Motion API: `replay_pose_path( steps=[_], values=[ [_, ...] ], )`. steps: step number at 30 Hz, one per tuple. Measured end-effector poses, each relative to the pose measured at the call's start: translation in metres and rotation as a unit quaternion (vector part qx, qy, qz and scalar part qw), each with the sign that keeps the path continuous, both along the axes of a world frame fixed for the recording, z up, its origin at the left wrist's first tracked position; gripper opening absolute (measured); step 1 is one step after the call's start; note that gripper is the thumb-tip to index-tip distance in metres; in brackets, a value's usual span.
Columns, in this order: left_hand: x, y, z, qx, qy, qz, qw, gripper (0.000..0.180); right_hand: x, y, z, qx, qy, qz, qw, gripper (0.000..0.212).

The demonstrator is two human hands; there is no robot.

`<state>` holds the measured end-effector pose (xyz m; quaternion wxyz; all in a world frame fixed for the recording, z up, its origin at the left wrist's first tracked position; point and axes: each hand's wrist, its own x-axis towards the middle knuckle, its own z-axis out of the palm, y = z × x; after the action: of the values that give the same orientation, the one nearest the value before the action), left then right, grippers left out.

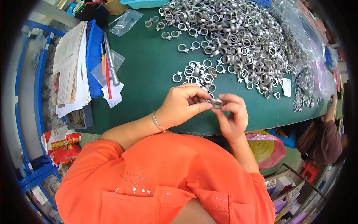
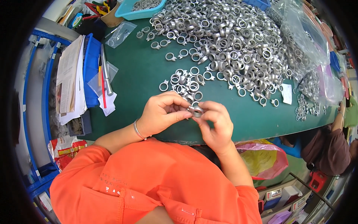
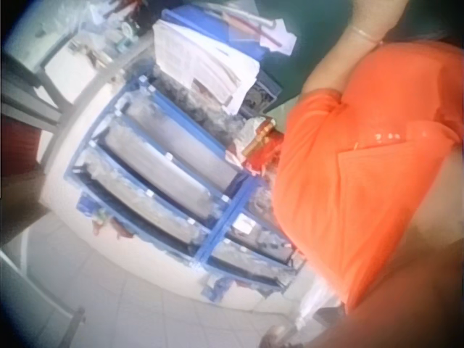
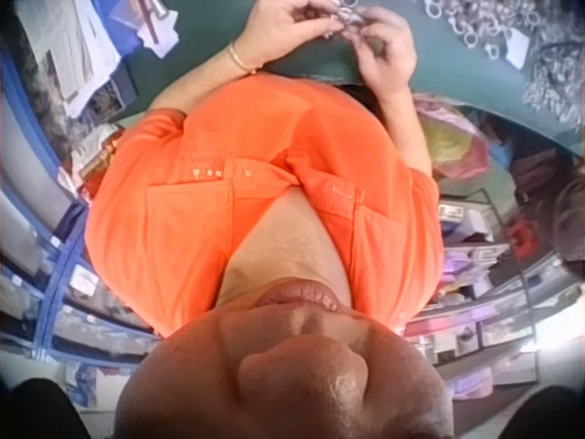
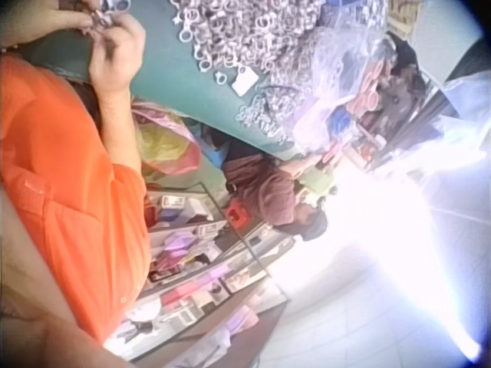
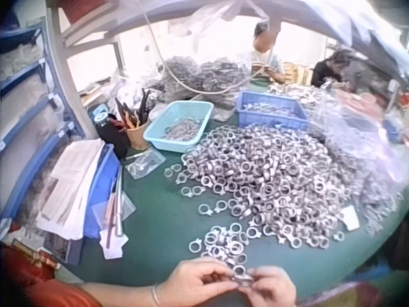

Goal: The person picks up small metal rings from a pile on a green table, handles them with both hands to check their quality, and places them into a plastic bag.

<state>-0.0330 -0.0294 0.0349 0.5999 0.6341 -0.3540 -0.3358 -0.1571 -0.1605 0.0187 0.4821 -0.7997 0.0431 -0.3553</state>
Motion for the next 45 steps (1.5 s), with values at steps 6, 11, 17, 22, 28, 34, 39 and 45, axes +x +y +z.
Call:
replay_pose_path(
  steps=[6,11,17,22,28,34,39,45],
  values=[
    [0.002,0.003,-0.008,0.047,0.374,0.005,0.926,0.025,0.009,0.006,0.019,-0.122,-0.008,0.141,0.982,0.024],
    [0.009,0.007,-0.011,0.038,0.537,-0.028,0.842,0.029,0.029,-0.016,-0.014,-0.127,0.136,-0.102,0.977,0.01],
    [0.005,0.003,-0.006,0.078,0.394,0.032,0.915,0.013,0.031,-0.017,-0.015,-0.006,0.188,-0.082,0.979,0.012],
    [0.005,0.001,-0.008,0.076,0.387,0.033,0.918,0.014,0.023,-0.003,0.005,-0.123,0.01,-0.017,0.992,0.021],
    [0.001,0.0,0.0,0.012,0.116,0.015,0.993,0.012,0.013,-0.001,0.004,-0.004,0.02,0.038,0.999,0.019],
    [-0.001,0.001,-0.001,-0.015,0.043,0.007,0.999,0.012,0.01,0.001,0.0,0.127,0.004,0.045,0.991,0.016],
    [0.0,0.002,0.0,0.016,0.107,0.014,0.994,0.012,0.008,0.002,0.013,-0.115,-0.001,-0.006,0.993,0.019],
    [0.008,0.007,-0.001,-0.006,0.545,0.018,0.838,0.026,0.027,-0.003,0.006,-0.065,-0.011,0.008,0.998,0.016]
  ],
)
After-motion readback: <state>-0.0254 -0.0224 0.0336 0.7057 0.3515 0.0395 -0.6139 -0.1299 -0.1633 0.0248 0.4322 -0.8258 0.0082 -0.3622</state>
